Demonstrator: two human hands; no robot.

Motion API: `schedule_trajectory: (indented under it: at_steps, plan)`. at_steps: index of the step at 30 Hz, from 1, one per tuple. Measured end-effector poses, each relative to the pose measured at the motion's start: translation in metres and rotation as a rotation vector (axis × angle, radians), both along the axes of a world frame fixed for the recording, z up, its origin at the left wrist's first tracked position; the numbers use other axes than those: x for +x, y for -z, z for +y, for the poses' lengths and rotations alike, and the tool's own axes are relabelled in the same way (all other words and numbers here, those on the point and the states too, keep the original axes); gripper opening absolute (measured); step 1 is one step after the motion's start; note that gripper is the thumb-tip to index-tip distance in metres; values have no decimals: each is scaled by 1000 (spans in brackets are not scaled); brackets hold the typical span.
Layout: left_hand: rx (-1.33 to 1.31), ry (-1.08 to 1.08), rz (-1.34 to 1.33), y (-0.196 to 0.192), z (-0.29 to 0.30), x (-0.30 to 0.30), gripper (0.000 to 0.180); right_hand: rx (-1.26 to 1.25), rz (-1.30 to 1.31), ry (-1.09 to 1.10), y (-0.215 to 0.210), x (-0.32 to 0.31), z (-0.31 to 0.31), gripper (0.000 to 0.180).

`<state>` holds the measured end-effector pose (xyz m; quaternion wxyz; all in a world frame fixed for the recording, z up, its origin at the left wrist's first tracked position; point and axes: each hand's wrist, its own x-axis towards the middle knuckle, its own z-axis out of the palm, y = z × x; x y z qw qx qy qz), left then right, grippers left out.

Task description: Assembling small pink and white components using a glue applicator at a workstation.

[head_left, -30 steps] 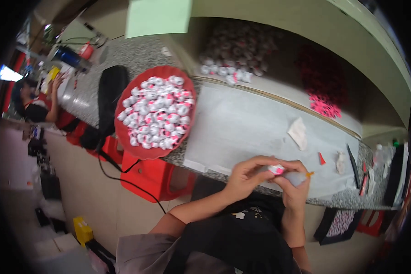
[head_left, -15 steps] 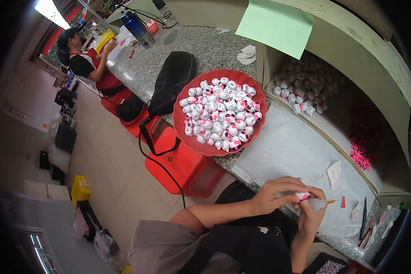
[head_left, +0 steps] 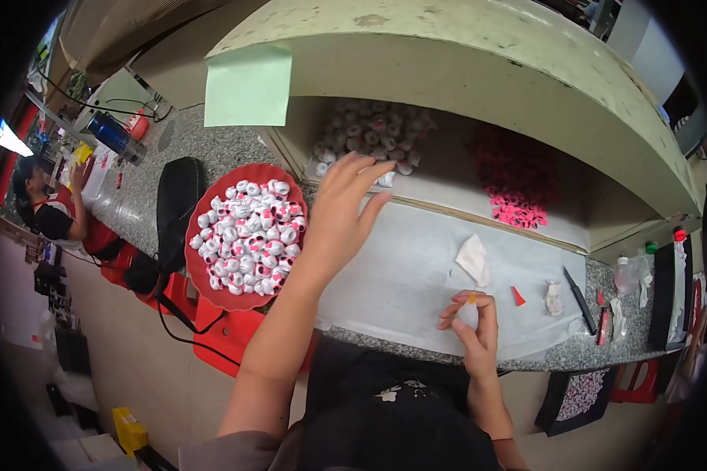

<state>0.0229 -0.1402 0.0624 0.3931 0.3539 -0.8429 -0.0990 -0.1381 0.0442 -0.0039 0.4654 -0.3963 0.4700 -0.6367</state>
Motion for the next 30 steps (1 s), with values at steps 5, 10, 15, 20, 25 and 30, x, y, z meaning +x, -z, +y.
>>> schedule_trajectory:
  at_steps: [5, 10, 15, 20, 25, 30]
  plan:
    - [-506, -206, -173, 47, -130, -121, 37, -21, 29, 54, 12, -1, 6, 26]
    - [756, -95, -153, -24, -134, -111, 54, -44, 97, 1, 26, -11, 15, 27]
    - [-298, -519, -700, 40, -172, -83, 53, -53, 108, -25, 20, -10, 12, 29]
    - [115, -327, -580, 3, -140, -133, 40, -48, 174, -25, 26, -17, 13, 29]
    - [323, -115, -351, -31, -112, -125, 34, -18, 112, -11, 21, -15, 11, 28]
    - [-201, -130, -292, 23, -166, -86, 37, -58, 188, -39, 23, -14, 10, 28]
